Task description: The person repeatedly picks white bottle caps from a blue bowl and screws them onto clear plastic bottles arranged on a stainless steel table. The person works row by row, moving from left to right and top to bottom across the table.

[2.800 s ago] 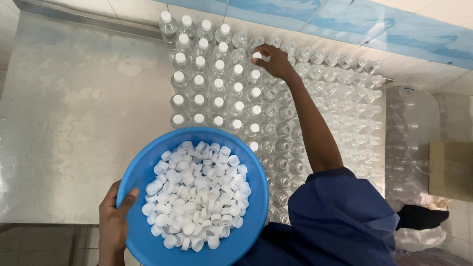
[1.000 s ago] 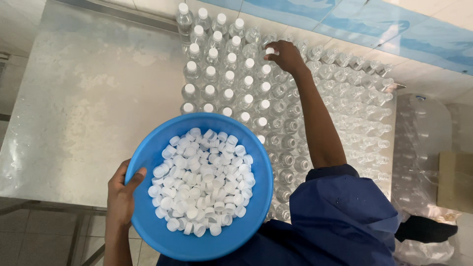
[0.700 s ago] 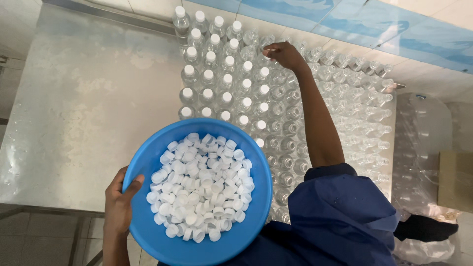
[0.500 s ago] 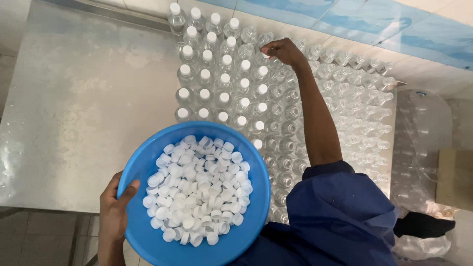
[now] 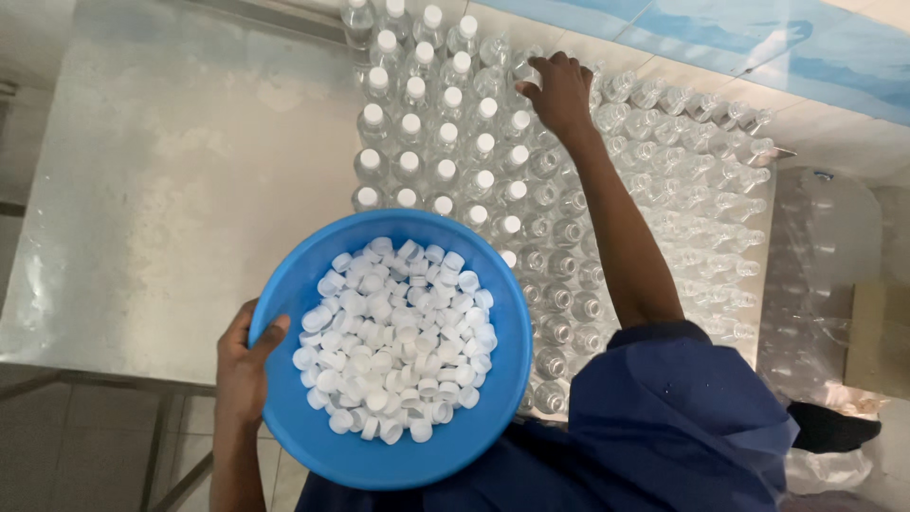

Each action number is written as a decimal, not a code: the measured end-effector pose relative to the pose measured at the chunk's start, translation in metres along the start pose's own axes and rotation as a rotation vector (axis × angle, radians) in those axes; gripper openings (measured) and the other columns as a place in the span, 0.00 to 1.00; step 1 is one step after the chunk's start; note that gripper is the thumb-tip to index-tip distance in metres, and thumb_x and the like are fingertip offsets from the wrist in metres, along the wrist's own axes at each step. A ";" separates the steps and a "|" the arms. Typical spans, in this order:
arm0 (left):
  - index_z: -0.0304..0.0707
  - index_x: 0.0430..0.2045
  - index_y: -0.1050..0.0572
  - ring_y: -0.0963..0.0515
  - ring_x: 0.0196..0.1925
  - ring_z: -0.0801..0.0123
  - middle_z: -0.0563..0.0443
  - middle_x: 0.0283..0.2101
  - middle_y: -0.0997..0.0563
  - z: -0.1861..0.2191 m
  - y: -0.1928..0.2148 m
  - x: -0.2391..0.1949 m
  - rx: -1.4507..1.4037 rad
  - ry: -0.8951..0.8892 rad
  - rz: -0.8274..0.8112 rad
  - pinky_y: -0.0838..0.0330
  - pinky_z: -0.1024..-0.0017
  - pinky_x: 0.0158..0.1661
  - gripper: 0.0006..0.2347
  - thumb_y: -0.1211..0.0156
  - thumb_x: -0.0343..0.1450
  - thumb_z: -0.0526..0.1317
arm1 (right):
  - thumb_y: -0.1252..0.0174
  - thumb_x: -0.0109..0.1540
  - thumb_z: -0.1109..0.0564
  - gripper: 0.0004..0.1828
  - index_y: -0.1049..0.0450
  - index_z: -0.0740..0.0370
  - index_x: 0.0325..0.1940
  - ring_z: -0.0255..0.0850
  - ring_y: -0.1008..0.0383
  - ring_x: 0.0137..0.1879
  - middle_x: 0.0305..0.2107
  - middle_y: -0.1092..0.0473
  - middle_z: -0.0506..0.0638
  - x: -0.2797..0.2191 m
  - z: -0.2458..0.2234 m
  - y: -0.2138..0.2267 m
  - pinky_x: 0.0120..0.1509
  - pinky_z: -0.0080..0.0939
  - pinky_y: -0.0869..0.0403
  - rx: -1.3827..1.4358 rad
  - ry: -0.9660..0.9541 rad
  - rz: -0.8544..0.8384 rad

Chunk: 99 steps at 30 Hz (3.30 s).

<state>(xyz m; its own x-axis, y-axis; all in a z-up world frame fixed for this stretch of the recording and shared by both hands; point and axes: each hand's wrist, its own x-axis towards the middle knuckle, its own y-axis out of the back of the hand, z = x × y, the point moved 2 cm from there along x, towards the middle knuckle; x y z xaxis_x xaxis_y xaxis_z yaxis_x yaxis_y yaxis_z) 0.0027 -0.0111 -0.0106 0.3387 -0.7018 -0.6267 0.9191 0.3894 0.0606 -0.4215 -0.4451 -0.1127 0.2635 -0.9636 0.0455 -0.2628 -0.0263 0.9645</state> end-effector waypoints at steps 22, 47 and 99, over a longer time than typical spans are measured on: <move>0.38 0.65 0.24 0.25 0.43 0.53 0.37 0.41 0.23 0.009 0.014 -0.013 0.185 -0.165 -0.151 0.31 0.51 0.47 0.18 0.43 0.80 0.43 | 0.42 0.67 0.69 0.19 0.26 0.80 0.63 0.68 0.25 0.54 0.58 0.33 0.74 -0.264 -0.267 0.113 0.50 0.62 0.20 0.210 0.575 -0.654; 0.39 0.64 0.24 0.17 0.55 0.51 0.40 0.57 0.15 0.014 0.002 -0.001 0.075 0.108 0.005 0.21 0.54 0.53 0.22 0.41 0.73 0.41 | 0.45 0.71 0.30 0.29 0.20 0.54 0.60 0.37 0.23 0.39 0.33 0.19 0.47 0.037 -0.023 -0.030 0.44 0.43 0.31 0.472 -0.136 -0.196; 0.38 0.62 0.23 0.17 0.54 0.51 0.41 0.55 0.16 0.017 0.000 -0.014 0.062 0.043 0.006 0.22 0.54 0.52 0.18 0.42 0.76 0.40 | 0.38 0.72 0.47 0.17 0.18 0.53 0.64 0.42 0.11 0.45 0.36 0.15 0.54 -0.051 -0.050 0.087 0.47 0.42 0.17 0.578 -0.028 0.139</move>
<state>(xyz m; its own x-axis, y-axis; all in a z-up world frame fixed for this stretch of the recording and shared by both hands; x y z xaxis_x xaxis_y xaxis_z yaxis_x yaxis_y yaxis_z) 0.0013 -0.0118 0.0109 0.3366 -0.6727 -0.6589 0.9282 0.3548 0.1120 -0.4118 -0.3849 -0.0184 0.1675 -0.9749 0.1468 -0.7578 -0.0320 0.6517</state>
